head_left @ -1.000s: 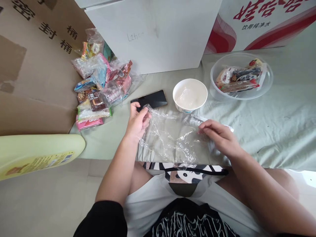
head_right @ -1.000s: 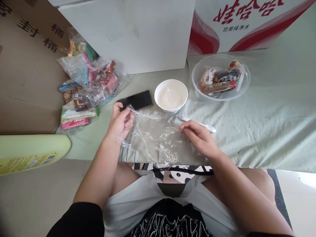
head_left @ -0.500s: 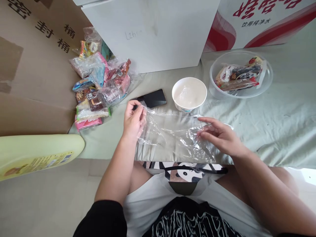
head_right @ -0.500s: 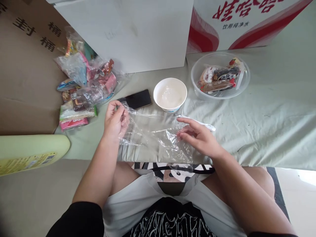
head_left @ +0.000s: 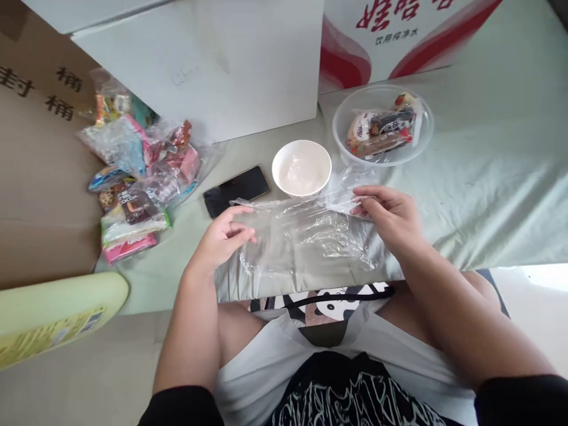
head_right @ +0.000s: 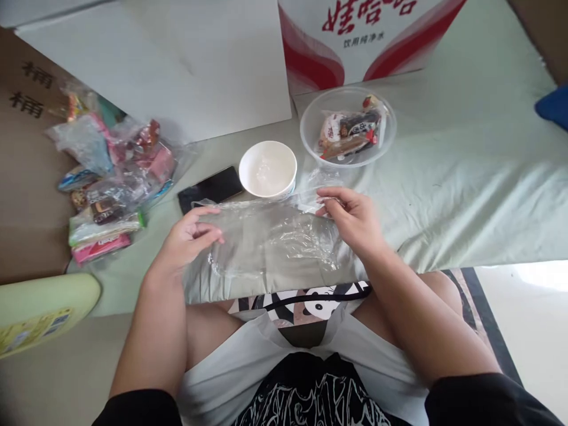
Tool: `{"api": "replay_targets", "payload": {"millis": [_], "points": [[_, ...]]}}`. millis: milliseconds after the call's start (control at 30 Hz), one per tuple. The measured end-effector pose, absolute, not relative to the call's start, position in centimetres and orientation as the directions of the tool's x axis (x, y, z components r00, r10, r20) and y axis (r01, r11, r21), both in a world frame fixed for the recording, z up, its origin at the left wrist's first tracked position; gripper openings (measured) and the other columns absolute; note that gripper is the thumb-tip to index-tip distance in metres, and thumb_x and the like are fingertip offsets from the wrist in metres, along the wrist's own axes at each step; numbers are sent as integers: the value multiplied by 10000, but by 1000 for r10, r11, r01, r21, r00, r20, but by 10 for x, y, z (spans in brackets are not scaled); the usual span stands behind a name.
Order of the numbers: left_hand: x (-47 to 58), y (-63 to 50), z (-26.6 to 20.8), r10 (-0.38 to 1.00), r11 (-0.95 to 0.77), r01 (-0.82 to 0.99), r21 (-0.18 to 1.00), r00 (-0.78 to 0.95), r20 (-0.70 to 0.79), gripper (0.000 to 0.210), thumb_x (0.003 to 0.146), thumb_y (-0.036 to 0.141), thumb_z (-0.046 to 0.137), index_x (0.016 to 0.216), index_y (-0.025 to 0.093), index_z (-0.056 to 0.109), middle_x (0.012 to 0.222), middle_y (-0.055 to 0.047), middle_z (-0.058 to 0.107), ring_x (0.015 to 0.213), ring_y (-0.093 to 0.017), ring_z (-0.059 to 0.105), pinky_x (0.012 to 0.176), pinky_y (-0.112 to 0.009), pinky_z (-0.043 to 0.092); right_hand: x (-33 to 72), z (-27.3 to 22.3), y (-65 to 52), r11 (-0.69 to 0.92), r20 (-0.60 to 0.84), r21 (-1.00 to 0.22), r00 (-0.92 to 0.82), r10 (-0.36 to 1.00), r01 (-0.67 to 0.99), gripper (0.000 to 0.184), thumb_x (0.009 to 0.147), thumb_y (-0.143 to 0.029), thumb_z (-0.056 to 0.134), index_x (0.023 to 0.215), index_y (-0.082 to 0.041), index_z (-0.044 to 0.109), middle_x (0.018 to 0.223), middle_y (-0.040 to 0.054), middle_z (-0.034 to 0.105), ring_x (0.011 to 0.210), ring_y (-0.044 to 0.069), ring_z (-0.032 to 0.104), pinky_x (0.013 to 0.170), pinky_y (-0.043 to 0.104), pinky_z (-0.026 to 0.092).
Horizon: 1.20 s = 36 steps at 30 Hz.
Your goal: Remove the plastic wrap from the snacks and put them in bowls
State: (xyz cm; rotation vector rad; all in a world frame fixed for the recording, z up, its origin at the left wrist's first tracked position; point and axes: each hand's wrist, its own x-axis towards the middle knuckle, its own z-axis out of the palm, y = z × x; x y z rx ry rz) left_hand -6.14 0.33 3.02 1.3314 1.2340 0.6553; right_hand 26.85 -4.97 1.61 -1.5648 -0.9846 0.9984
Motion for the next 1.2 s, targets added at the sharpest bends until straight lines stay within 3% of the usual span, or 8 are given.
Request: {"api": "replay_targets", "payload": {"millis": [100,233,333,467,700,900,1100,1200], "points": [[-59,6,28,955,174,164,971,211,-207,275,752,362,800,940,206,674,536,27,605,424,-77,445,428,-184,316,270,14,-48,-170,-131,-981,324,937,97,162,822,-239,645,919,-230,775,800,16,755,650,144,718,699,309,619],[-60,8,28,975,115,52,992,182,-123,339,612,373,882,829,192,694,626,8,630,469,-73,452,449,-206,351,271,10,-50,-148,-109,-981,275,955,125,151,836,-272,658,932,-239,770,799,21,741,666,159,706,706,338,613],[-61,9,28,985,97,166,981,128,-118,517,549,317,919,1016,193,735,703,8,661,570,-96,541,519,-212,413,272,9,-52,-80,-46,-978,172,984,191,285,824,-309,705,1099,-247,744,885,37,733,795,187,710,760,361,609],[-61,12,23,997,71,271,960,11,-77,501,625,372,875,1060,165,741,727,-1,682,626,-104,578,602,-224,466,275,5,-52,35,67,-938,80,995,344,409,812,-303,719,1215,-237,701,892,28,673,779,167,662,735,342,581],[-62,14,14,999,-22,450,893,36,6,437,677,314,812,1084,171,739,876,-53,756,767,-156,671,666,-256,503,278,4,-52,235,354,-726,58,933,647,264,884,-195,603,1106,-244,739,704,-12,584,668,153,581,682,324,524],[-65,15,12,984,-180,537,824,107,145,251,838,415,710,877,184,801,788,-45,690,700,-146,599,618,-271,473,278,5,-52,226,483,-666,180,857,710,165,911,-238,615,910,-259,779,823,42,550,799,200,587,722,373,533],[-73,18,6,960,-268,396,878,182,211,290,795,515,760,740,233,797,1194,-81,648,1159,-260,597,998,-407,517,278,6,-54,261,593,-631,237,770,730,139,901,-211,597,853,-254,719,1198,106,585,1253,331,557,997,554,495],[-74,16,6,970,-194,233,953,190,151,304,749,520,791,660,232,755,1326,-75,627,1298,-317,551,980,-444,551,276,11,-57,362,623,-636,177,762,681,156,897,-180,557,822,-250,674,1082,79,689,1273,319,596,1077,572,459]]}}
